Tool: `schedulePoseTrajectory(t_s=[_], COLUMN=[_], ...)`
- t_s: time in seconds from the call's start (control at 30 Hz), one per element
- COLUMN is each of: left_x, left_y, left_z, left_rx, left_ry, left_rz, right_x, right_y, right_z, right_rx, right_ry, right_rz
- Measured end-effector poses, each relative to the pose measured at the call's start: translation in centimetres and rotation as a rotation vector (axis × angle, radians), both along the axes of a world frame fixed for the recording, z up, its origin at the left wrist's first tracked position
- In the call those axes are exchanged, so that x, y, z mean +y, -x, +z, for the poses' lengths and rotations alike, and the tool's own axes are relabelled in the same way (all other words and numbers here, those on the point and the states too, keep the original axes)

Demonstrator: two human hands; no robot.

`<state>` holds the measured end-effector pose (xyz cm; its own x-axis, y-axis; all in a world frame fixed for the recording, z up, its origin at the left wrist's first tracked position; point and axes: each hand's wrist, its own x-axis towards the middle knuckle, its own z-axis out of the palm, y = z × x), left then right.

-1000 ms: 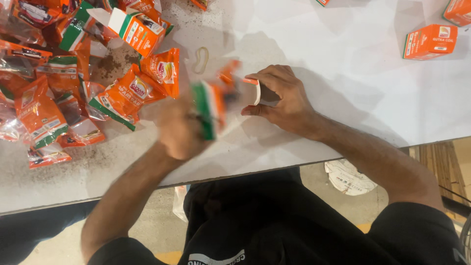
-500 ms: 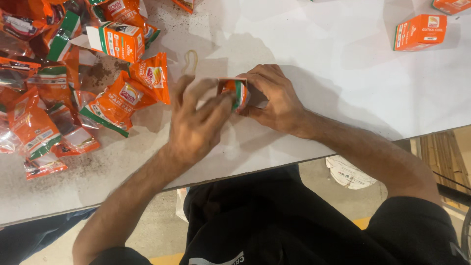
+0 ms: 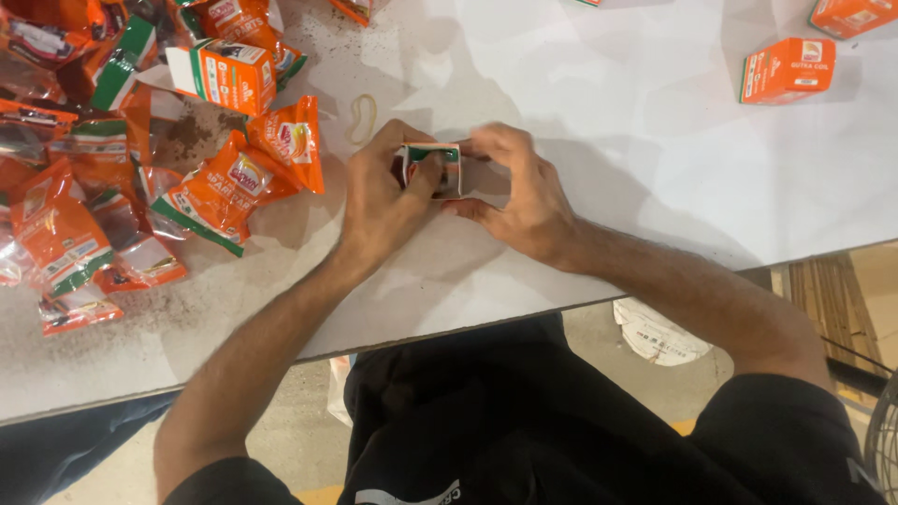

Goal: The person picks up small orange paste sachets from a pile on the table, opens a small orange cardboard box, places a sachet inside, and folds the box flaps closed. They set finished boxes aside and repeat the packing cycle with new sachets and boxes.

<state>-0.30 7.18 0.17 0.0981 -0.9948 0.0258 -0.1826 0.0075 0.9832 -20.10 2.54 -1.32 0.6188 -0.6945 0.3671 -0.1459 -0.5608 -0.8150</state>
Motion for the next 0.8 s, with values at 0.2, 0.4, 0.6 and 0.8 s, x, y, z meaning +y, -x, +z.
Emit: schedulePoseTrajectory(t_s=[0.2,0.4,0.6,0.8], left_x=[0.3,0.4,-0.2,1.4], left_y=[-0.4,-3.6,-1.3,-1.0], left_z=[-0.6,1.0,0.0,-0.3], left_rx=[-0.202,0.643,0.228,-0.377], left_ry=[0.034,-0.335,-0.293,0.505], left_rz=[-0.031,-0.235,-0.084,-0.146], right_x=[0.2,0.3,0.4,0.3], right_y=[0.0,-0.1,-0.5,0.1], right_z=[0.9,1.5,1.7,1.7], right_rx=[0.175,0.226,0.170,0.193], right_ry=[0.391,0.439,0.410,0.267], right_rz=[-0.025,-0.013,-0.016,0.012])
